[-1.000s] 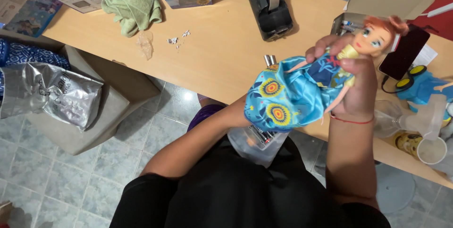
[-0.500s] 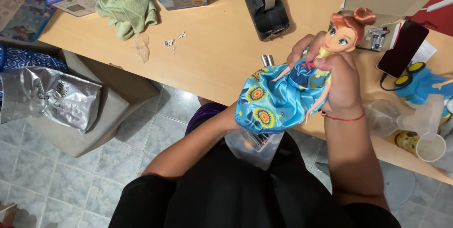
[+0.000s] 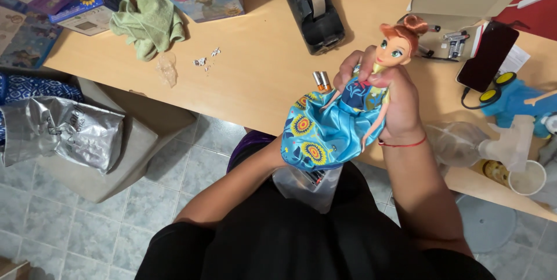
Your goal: The person places a doll into a blue patterned bag and then inserts batteries into a clear plastic container. They use red scissors to trim a small piece of the container and then place the batteries inside. Finally, they place the doll back into the bag.
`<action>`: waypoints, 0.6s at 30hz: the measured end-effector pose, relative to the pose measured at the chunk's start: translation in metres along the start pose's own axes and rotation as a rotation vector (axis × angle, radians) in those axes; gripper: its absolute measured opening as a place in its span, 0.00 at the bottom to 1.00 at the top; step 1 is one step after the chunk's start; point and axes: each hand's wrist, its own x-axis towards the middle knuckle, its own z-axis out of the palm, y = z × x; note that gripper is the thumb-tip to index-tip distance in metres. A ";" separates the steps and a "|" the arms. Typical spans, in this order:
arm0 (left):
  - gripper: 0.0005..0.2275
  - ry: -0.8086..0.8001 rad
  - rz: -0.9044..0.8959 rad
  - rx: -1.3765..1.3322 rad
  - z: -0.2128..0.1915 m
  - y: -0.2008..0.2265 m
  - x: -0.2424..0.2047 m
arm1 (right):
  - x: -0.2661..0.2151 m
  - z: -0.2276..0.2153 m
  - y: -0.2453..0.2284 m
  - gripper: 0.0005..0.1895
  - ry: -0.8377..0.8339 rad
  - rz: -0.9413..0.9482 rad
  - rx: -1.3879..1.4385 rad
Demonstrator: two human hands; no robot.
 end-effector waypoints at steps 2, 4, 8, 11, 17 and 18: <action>0.28 0.011 -0.005 -0.007 -0.001 -0.002 -0.001 | 0.004 -0.013 0.012 0.06 -0.026 -0.050 0.009; 0.28 0.022 -0.009 -0.015 -0.001 -0.002 -0.001 | 0.007 -0.019 0.018 0.08 -0.052 -0.100 0.017; 0.27 0.052 -0.019 -0.034 0.035 0.035 0.039 | 0.009 -0.019 0.018 0.08 -0.060 -0.062 0.036; 0.27 0.075 -0.022 -0.047 0.066 0.064 0.065 | 0.008 -0.017 0.018 0.08 -0.059 -0.042 0.049; 0.27 0.107 -0.027 -0.069 0.075 0.073 0.074 | 0.013 -0.032 0.018 0.09 -0.054 -0.065 0.036; 0.27 0.119 -0.027 -0.075 0.076 0.073 0.073 | 0.014 -0.033 0.017 0.09 -0.059 -0.071 0.020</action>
